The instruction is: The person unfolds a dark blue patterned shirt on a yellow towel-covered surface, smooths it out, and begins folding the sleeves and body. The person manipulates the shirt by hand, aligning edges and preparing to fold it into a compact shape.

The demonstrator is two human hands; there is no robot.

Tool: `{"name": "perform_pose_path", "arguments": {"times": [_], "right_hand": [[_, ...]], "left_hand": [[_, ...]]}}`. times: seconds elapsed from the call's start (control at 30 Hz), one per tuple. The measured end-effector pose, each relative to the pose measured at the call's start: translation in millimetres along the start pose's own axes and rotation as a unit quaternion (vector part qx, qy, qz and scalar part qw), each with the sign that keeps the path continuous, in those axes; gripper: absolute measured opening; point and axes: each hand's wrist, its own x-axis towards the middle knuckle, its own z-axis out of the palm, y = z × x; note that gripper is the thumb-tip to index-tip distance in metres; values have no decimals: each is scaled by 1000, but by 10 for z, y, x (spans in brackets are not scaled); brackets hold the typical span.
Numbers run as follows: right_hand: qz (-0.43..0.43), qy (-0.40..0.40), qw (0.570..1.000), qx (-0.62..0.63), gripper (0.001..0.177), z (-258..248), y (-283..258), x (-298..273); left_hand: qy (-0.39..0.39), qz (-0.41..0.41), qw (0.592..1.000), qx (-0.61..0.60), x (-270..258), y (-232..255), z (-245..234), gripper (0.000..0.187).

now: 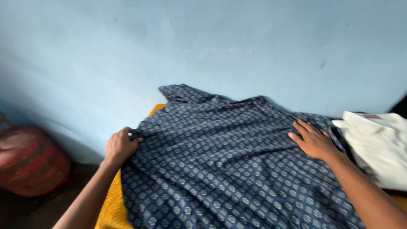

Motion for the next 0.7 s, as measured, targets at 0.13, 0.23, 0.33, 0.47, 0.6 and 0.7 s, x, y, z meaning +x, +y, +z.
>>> {"name": "perform_pose_path", "arguments": {"times": [0.13,0.23,0.33,0.47,0.6,0.7], "right_hand": [[-86,159,983,-10,69,-132,-171,-380],[-166,71,983,18,74,-94,-502,-873],[-167,-40,985,-25,78,-123,-506,-1178],[-88,-13,993,-83,79,-267,-29,-1241],[1,119,993,13,79,-200,217,-1302],[-18,172,981,86,68,-181,128,-1352]], "left_hand": [[64,105,984,130,-544,568,-66,86],[-102,159,978,85,-987,917,2,80],[-25,325,945,28,-1301,945,150,84],[-12,340,938,65,-1312,785,237,83],[37,326,943,53,-1278,652,286,86],[49,149,982,101,-1194,447,255,94]]}}
